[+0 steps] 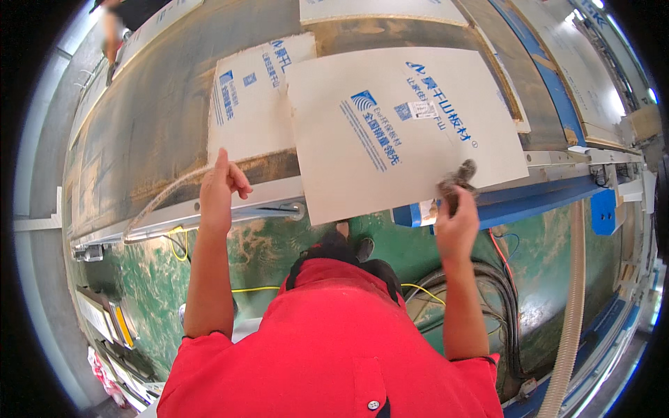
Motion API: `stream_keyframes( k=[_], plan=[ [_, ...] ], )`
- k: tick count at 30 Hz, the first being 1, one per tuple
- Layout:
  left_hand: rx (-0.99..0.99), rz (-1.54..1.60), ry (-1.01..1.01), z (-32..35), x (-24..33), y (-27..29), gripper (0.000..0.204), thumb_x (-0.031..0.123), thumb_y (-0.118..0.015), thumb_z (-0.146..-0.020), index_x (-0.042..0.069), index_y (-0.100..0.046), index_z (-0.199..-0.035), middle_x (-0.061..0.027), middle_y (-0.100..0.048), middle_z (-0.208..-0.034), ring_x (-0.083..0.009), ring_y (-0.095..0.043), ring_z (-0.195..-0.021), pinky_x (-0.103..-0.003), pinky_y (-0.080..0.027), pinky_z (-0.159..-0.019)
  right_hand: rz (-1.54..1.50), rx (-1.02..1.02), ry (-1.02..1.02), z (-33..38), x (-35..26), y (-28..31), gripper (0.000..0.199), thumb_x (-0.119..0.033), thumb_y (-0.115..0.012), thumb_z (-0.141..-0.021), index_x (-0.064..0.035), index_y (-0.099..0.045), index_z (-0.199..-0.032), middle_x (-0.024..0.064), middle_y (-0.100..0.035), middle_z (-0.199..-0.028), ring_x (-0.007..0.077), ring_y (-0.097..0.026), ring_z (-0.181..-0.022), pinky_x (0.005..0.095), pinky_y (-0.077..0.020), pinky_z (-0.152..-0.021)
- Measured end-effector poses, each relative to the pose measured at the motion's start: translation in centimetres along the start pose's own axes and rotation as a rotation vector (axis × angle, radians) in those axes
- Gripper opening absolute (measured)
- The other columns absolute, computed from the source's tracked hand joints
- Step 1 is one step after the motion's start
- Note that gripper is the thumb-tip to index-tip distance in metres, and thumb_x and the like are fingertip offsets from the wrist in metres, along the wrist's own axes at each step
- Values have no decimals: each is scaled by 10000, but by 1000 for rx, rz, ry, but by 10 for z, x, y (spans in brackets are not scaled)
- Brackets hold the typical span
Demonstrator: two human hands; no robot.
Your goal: The person cleans large white boards with a cloth, wiping the edges and surfaces before placing them onto a stack.
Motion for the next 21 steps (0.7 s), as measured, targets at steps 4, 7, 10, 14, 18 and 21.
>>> stream_keyframes(
  k=[4, 7, 10, 14, 18, 21],
  plan=[
    [-9, 66, 44, 24, -8, 15, 562, 459, -352, -1014, 42, -540, -689, -76, -553, -614, -148, -516, -570, -269, -417, -575, -182, -233, 206, 51, -90, -57, 217, -25, -601, -738, -25, -599, -955, 178, -605, -869, 356, -593, -830, 449, -489, -737],
    [-22, 116, -3, 21, -6, 15, 529, 436, -359, -1017, 38, -550, -724, -69, -558, -635, -145, -518, -577, -268, -423, -586, -441, -517, 355, 85, -158, -87, 288, -33, -656, -715, -33, -631, -1002, 156, -623, -886, 343, -609, -852, 411, -510, -731],
    [-12, 126, -62, 14, 1, 19, 495, 402, -366, -1020, 32, -562, -756, -61, -560, -651, -138, -520, -589, -267, -429, -592, -501, -345, 335, 57, -169, -54, 301, 21, -639, -733, -45, -638, -1026, 125, -591, -808, 261, -603, -720, 354, -498, -644],
    [-73, 63, -124, 8, -4, 22, 394, 323, -392, -1020, 25, -583, -847, -52, -567, -692, -120, -522, -627, -258, -435, -608, -80, -1, 222, -19, -131, -14, 285, 43, -589, -727, -34, -633, -999, 141, -606, -906, 342, -560, -853, 418, -453, -783],
    [-179, 81, -135, 11, -11, 14, 333, 277, -401, -1020, 22, -584, -906, -55, -575, -733, -122, -530, -653, -259, -442, -621, 114, -214, 242, -23, -110, -76, 333, -6, -584, -781, -8, -637, -1110, 191, -570, -1233, 387, -513, -1132, 429, -405, -1003],
    [-204, 123, -105, 16, -26, 34, 314, 257, -403, -1022, 17, -584, -932, -50, -577, -754, -118, -534, -671, -259, -445, -626, -10, -355, 400, -4, -153, -116, 350, 6, -561, -798, -27, -639, -1137, 167, -566, -1265, 352, -511, -1183, 416, -430, -993]
  ],
)
Point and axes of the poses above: each hand's wrist, its own z-axis away from the middle knuckle, its own y-axis out of the back of the hand, x = y × z, the point moved 7 cm from there along -z, towards the middle knuckle
